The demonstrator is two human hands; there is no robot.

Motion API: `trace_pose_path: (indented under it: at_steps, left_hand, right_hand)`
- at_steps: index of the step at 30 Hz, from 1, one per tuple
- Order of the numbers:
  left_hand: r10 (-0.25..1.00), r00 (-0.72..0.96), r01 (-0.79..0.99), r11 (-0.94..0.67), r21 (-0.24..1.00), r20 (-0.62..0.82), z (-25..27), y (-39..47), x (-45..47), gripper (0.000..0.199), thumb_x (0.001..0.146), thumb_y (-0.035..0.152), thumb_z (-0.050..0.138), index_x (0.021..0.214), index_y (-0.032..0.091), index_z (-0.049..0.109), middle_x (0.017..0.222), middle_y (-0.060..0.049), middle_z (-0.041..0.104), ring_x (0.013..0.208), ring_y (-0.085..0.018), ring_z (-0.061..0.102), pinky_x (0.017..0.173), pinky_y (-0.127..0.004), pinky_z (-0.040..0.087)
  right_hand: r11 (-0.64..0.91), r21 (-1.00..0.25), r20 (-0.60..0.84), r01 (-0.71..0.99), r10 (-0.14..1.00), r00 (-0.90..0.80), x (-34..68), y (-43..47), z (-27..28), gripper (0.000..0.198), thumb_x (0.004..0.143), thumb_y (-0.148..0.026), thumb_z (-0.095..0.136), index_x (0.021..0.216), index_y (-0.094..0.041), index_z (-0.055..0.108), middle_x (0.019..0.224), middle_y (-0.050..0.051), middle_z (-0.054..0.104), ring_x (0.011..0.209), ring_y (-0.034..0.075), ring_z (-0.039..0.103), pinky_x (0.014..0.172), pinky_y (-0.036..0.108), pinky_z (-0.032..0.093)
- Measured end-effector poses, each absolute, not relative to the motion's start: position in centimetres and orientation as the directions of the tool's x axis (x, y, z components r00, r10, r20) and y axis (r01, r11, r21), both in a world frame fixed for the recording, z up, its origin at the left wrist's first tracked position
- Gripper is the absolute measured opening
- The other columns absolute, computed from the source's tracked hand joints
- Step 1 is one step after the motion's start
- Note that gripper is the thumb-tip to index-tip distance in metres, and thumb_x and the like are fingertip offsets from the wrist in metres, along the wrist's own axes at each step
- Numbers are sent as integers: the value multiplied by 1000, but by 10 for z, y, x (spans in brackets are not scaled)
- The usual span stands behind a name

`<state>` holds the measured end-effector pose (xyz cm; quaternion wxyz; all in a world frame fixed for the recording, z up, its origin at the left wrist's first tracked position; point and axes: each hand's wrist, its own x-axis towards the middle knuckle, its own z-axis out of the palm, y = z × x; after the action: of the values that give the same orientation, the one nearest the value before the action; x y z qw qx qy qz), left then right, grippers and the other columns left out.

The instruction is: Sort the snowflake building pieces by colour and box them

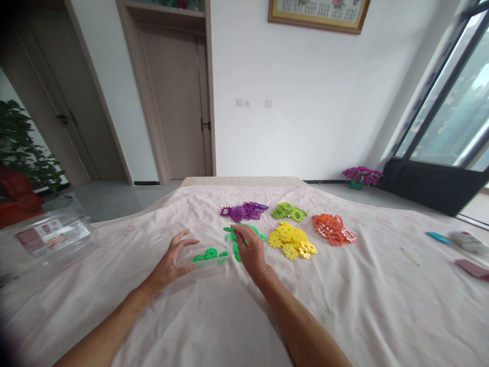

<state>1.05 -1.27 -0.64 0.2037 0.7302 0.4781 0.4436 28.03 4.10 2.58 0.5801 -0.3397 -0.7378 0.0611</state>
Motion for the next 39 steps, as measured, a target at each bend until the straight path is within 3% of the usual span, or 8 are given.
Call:
trace_pose_path:
  at_steps: [6, 11, 15, 19, 24, 30, 35, 39]
  left_hand:
    - [884, 149, 507, -453, 733, 443, -6, -13, 11, 59, 74, 54, 75, 124, 25, 62, 153, -14, 27, 145, -38, 26, 112, -55, 39]
    - [885, 155, 487, -455, 746, 438, -5, -14, 11, 60, 74, 53, 75, 124, 23, 61, 152, -14, 26, 144, -38, 29, 109, -53, 43]
    - [890, 154, 485, -446, 752, 429, -6, -14, 10, 59, 74, 52, 75, 124, 24, 61, 152, -13, 26, 144, -37, 30, 109, -51, 44]
    - [888, 161, 480, -451, 752, 430, -7, -13, 10, 58, 74, 51, 75, 124, 24, 61, 153, -13, 24, 144, -37, 29, 110, -52, 43]
    - [888, 150, 482, -449, 752, 434, -8, -12, 10, 58, 74, 52, 76, 123, 24, 62, 153, -13, 27, 144, -37, 30, 111, -53, 42]
    - [885, 136, 483, -452, 750, 446, -6, -12, 11, 58, 72, 53, 76, 121, 24, 64, 152, -13, 29, 141, -38, 35, 112, -54, 40]
    - [885, 138, 498, -449, 742, 444, -5, -13, 11, 57, 72, 52, 76, 121, 24, 63, 152, -13, 29, 143, -36, 33, 115, -54, 36]
    - [885, 138, 497, -450, 742, 445, -5, -14, 11, 59, 72, 54, 76, 121, 24, 63, 151, -13, 30, 142, -36, 33, 115, -54, 36]
  right_hand:
    - [858, -339, 777, 386, 486, -399, 267, 28, 17, 26, 99, -21, 50, 116, -25, 69, 103, 6, 74, 95, 18, 68, 84, 31, 54]
    - [725, -379, 759, 575, 599, -255, 285, 43, 11, 26, 98, -23, 50, 113, -24, 70, 105, 7, 73, 99, 21, 64, 90, 35, 50]
    - [506, -325, 615, 799, 755, -228, 302, 52, 11, 26, 94, -33, 58, 115, -25, 71, 111, 6, 72, 107, 26, 58, 95, 39, 43]
    - [362, -252, 465, 897, 859, -216, 307, 52, 11, 34, 90, -41, 62, 119, -26, 70, 115, 6, 70, 112, 28, 53, 93, 39, 39]
    - [337, -181, 375, 924, 892, -252, 303, 50, 17, 27, 94, -41, 56, 111, -29, 73, 110, 4, 72, 108, 27, 53, 89, 37, 35]
    - [314, -129, 377, 941, 893, -246, 306, 54, 15, 28, 99, -33, 48, 111, -29, 72, 106, 4, 74, 105, 24, 56, 86, 35, 33]
    - [275, -188, 464, 943, 871, -162, 314, 62, 6, 31, 100, -33, 44, 110, -25, 72, 103, 6, 74, 101, 23, 59, 85, 33, 35]
    - [321, -383, 564, 866, 824, -56, 315, 67, 4, 33, 99, -34, 42, 108, -21, 71, 103, 7, 73, 99, 23, 62, 87, 33, 40]
